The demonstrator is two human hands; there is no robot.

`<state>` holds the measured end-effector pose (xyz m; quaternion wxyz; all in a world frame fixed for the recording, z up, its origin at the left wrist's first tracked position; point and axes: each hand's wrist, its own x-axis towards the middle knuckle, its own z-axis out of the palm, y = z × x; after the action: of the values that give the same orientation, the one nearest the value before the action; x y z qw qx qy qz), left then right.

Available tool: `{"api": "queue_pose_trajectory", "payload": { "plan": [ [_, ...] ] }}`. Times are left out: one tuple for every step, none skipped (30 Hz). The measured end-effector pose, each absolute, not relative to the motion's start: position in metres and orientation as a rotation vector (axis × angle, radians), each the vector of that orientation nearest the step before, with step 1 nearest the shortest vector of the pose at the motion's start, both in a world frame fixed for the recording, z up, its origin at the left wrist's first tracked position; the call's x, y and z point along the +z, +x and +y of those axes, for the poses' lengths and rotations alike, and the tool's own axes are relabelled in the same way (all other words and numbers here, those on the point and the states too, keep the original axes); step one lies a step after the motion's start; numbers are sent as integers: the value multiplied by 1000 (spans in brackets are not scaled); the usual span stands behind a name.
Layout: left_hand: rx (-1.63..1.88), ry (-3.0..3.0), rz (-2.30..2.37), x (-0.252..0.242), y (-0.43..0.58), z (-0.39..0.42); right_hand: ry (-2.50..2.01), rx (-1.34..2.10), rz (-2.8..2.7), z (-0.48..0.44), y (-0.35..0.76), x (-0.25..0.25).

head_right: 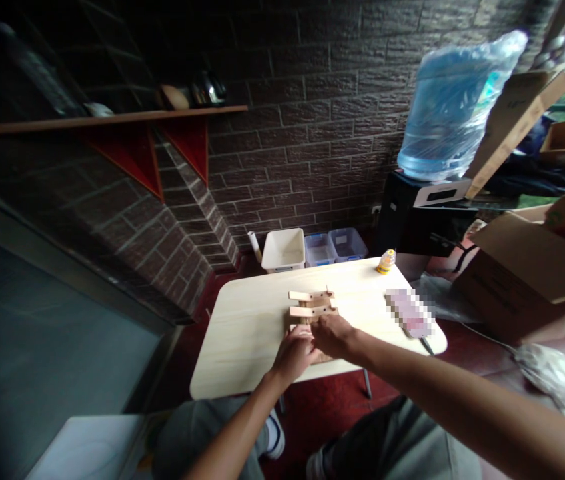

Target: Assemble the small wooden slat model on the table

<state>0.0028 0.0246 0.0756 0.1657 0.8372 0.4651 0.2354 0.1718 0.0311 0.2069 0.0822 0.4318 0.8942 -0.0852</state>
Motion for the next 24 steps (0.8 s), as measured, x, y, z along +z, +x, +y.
{"api": "queue_pose_trajectory", "payload": {
  "plan": [
    [675,2383,1319,75,3,25,1353,-265,2624,30,169,208],
    [679,2381,1315,74,3,26,1408,-285,2569,29,166,209],
    [682,2379,1316,73,3,26,1447,-299,2526,28,164,211],
    [686,2378,1316,72,3,26,1471,-300,2504,28,162,213],
    [690,2378,1313,71,3,27,1478,-293,2494,27,160,215],
    [697,2379,1307,71,3,27,1470,-286,2490,27,159,217],
    [706,2381,1296,70,3,27,1454,-283,2490,27,159,219],
    [717,2381,1282,69,3,28,1437,-282,2491,27,159,220],
    [732,2380,1270,69,2,28,1425,-281,2491,27,160,221],
    [748,2378,1255,69,2,28,1417,-279,2493,26,161,222],
    [765,2374,1240,69,2,28,1412,-277,2500,26,162,222],
    [779,2373,1221,69,1,29,1415,-270,2513,25,163,222],
    [788,2373,1203,69,1,29,1414,-265,2530,24,165,222],
    [793,2374,1194,70,1,28,1402,-266,2553,23,166,223],
    [791,2378,1191,71,1,28,1380,-278,2583,23,167,223],
    [781,2383,1195,72,1,28,1343,-299,2617,23,169,223],
    [769,2387,1209,73,2,27,1294,-320,2649,23,170,223],
    [757,2390,1229,74,2,26,1241,-332,2676,24,170,224],
    [749,2392,1256,74,2,26,1190,-333,2693,26,170,224],
    [743,2394,1285,74,3,25,1148,-319,2703,27,170,223],
    [736,2396,1313,73,3,25,1118,-293,2707,29,169,222],
    [727,2396,1339,73,3,25,1097,-264,2706,31,167,220],
    [714,2396,1357,73,3,25,1086,-236,2703,33,166,217],
    [700,2397,1363,73,3,25,1081,-210,2698,34,164,215]
  ]
}}
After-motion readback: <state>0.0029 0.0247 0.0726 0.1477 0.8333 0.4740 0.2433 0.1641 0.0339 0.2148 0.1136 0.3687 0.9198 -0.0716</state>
